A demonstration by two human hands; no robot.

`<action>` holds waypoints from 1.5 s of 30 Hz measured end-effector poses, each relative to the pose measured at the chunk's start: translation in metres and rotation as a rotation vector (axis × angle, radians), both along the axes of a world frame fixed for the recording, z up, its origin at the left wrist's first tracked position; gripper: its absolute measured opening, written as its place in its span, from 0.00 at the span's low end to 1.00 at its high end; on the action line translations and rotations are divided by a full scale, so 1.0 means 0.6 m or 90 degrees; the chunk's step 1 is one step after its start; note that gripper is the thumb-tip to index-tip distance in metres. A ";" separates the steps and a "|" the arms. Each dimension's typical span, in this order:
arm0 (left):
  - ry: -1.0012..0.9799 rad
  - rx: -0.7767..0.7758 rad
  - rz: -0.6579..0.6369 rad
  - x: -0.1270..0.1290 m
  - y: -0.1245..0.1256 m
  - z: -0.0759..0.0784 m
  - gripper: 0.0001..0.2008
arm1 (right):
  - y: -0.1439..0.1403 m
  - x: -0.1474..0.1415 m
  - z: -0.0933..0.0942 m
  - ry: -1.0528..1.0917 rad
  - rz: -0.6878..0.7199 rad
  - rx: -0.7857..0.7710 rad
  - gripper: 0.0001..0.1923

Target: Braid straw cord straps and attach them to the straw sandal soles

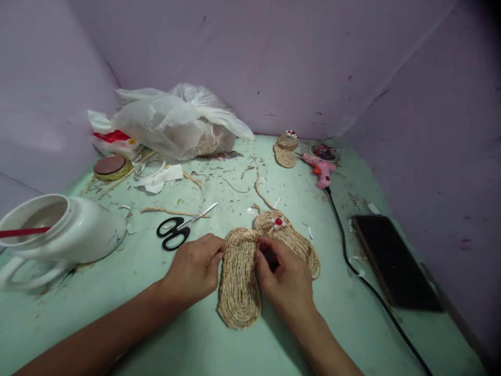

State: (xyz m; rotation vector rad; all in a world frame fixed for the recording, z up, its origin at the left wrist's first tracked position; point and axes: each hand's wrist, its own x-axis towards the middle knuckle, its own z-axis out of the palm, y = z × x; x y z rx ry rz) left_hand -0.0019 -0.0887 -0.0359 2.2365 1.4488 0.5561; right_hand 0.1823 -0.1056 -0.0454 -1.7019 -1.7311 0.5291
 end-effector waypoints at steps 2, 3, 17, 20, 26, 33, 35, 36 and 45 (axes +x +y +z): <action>-0.001 -0.003 -0.002 0.001 0.000 0.000 0.08 | -0.001 0.001 -0.001 0.001 0.000 -0.002 0.12; -0.001 -0.004 -0.002 0.001 0.001 0.000 0.08 | -0.001 0.001 -0.001 0.007 0.003 -0.001 0.12; 0.032 -0.008 -0.003 0.002 -0.001 0.007 0.10 | -0.006 0.003 -0.012 0.074 0.006 0.005 0.09; 0.042 0.026 -0.002 0.001 -0.004 0.007 0.10 | -0.005 0.002 -0.011 0.073 0.003 -0.005 0.09; 0.046 0.064 -0.018 0.001 -0.005 0.004 0.10 | -0.004 -0.002 -0.008 0.145 -0.031 -0.055 0.11; -0.007 0.068 -0.037 0.000 -0.001 -0.004 0.10 | 0.000 -0.012 0.012 0.381 -0.073 -0.185 0.16; -0.020 0.066 -0.034 -0.002 0.000 -0.006 0.10 | 0.000 -0.015 0.016 0.437 -0.062 -0.185 0.14; -0.025 0.062 -0.030 -0.003 0.000 -0.007 0.10 | -0.001 -0.016 0.016 0.461 -0.055 -0.184 0.13; -0.019 0.033 0.012 0.001 0.001 -0.006 0.07 | 0.003 -0.017 -0.005 0.239 -0.059 -0.036 0.13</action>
